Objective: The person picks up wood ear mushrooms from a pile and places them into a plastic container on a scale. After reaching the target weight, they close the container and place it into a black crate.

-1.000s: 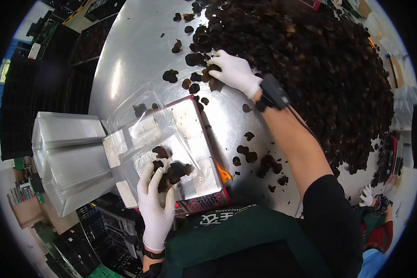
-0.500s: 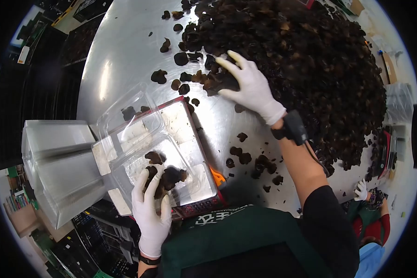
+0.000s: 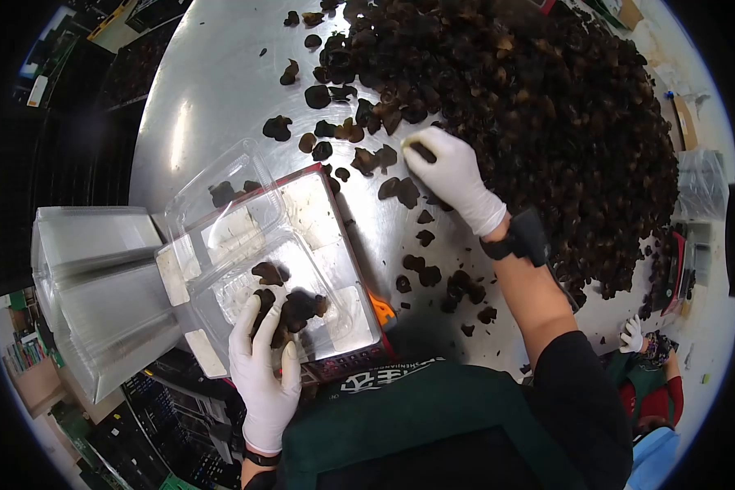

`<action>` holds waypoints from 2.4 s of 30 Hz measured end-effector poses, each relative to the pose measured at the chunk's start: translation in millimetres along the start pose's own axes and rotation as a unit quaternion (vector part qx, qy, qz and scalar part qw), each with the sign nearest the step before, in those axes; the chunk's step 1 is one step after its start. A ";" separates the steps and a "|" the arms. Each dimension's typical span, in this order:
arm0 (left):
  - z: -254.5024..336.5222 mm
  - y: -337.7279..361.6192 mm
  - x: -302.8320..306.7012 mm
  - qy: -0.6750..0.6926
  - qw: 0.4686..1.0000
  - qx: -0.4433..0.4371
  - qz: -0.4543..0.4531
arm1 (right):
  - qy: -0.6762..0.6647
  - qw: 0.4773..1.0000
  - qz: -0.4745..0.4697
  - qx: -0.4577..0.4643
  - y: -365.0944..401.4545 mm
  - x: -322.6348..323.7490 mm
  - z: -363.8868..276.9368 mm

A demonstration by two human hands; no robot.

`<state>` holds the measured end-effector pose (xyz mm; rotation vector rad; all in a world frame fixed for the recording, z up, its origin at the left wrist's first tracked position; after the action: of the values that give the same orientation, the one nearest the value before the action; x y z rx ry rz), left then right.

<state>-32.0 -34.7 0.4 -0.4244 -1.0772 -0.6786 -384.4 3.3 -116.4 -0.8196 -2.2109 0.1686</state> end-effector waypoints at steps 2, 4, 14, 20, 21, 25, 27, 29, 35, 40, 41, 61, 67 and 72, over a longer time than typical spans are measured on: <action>0.2 -0.3 0.4 -0.003 1.000 0.003 -0.003 | 0.003 1.000 0.010 -0.013 -15.3 -1.3 6.4; -0.3 -0.3 -0.2 0.000 1.000 0.000 0.002 | 0.029 0.999 -0.014 -0.017 -38.1 -11.0 0.1; 2.0 2.0 0.3 0.001 1.000 -0.002 0.001 | 0.114 0.984 -0.125 -0.057 -76.6 -63.3 15.0; 5.6 2.9 1.2 0.015 1.000 0.006 -0.016 | 0.098 0.986 -0.134 -0.033 -74.8 -51.8 -10.6; 5.7 2.7 1.3 0.014 1.000 0.005 -0.017 | 0.134 0.978 -0.160 -0.025 -74.1 -58.3 -15.1; 3.9 3.1 1.2 0.002 1.000 -0.005 -0.011 | 0.144 0.960 -0.241 -0.021 -74.1 -81.8 -4.6; 3.5 5.1 1.7 0.001 1.000 -0.007 -0.007 | 0.107 0.967 -0.228 -0.038 -76.6 -77.1 0.9; 4.2 6.0 2.0 0.008 1.000 -0.008 -0.007 | 0.031 0.975 -0.205 -0.075 -75.3 -64.7 7.7; 8.0 2.8 13.8 0.041 0.998 -0.016 0.038 | -0.227 0.964 -0.120 -0.070 -53.6 -15.2 -40.6; 6.5 -8.7 19.9 0.371 0.923 0.074 0.065 | -0.243 0.940 -0.119 0.210 -5.8 1.3 -191.8; 6.8 -10.8 23.8 0.429 0.898 0.048 0.087 | -0.184 0.940 -0.154 0.244 3.2 0.9 -214.6; -46.4 -0.1 27.1 0.177 0.962 0.063 0.200 | 0.001 1.000 0.017 -0.021 1.7 -15.8 -65.6; -37.4 -1.5 22.6 0.231 0.953 0.091 0.171 | 0.095 0.984 -0.142 0.050 4.0 -57.7 -25.5; -27.5 -2.5 26.3 0.310 0.929 0.122 0.160 | -0.048 0.991 -0.098 -0.077 -15.8 -44.6 13.0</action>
<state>-7.7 -61.4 12.5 -0.1413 -0.4613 -0.3385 -378.8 -34.4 -147.2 -0.6822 -2.4022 -0.0602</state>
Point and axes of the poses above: each hand's wrist, its own y-axis away from the middle knuckle, its own x-axis out of the back of the hand, z = x × y, the point moved 4 cm from there along -y, towards the middle knuckle, and after that the axes turned 6 degrees about -y, right-handed, at the moved point
